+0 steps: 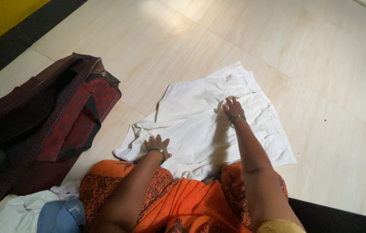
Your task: The person folds a white garment by hand on the floor, smoothing the fabric and aligning the edges before placing it in a neat stack.
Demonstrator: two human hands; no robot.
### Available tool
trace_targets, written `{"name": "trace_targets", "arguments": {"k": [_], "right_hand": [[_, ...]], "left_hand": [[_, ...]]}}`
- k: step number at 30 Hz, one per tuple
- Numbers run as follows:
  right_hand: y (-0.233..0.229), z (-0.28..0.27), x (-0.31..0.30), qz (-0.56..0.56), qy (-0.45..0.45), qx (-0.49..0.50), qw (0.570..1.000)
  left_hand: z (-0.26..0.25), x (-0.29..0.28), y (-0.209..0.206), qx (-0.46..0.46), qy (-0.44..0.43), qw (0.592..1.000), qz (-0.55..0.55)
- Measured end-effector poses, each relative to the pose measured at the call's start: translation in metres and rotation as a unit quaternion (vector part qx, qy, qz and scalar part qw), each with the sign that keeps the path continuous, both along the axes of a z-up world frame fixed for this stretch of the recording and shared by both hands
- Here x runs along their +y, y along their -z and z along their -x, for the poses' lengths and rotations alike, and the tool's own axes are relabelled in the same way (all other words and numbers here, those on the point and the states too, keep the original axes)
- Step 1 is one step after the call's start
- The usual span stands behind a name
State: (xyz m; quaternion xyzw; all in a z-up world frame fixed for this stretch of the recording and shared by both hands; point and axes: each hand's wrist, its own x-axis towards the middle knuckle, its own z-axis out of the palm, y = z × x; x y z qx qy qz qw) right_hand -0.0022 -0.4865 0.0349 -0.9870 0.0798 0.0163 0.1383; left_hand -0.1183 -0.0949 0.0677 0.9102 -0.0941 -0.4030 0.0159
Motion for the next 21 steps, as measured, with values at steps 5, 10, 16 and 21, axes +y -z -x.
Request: {"name": "trace_targets", "arguments": {"k": [5,10,16,21], "right_hand": [[-0.005,0.08,-0.035,-0.034,0.035,-0.077,0.996],[-0.007,0.144,-0.051,0.022,0.115,0.184,0.976],[0.025,0.159,-0.015,0.103,-0.018,0.215,0.971],[0.031,0.137,-0.013,0.019,0.089,0.168,0.982]], "left_hand": [[-0.032,0.001,0.015,0.078,-0.069,0.993,-0.049],[-0.075,0.035,0.043,0.001,-0.123,0.991,-0.055],[-0.107,0.1,0.058,-0.136,-0.254,0.956,-0.063],[-0.108,0.1,0.039,-0.145,-0.248,0.954,-0.086]]}}
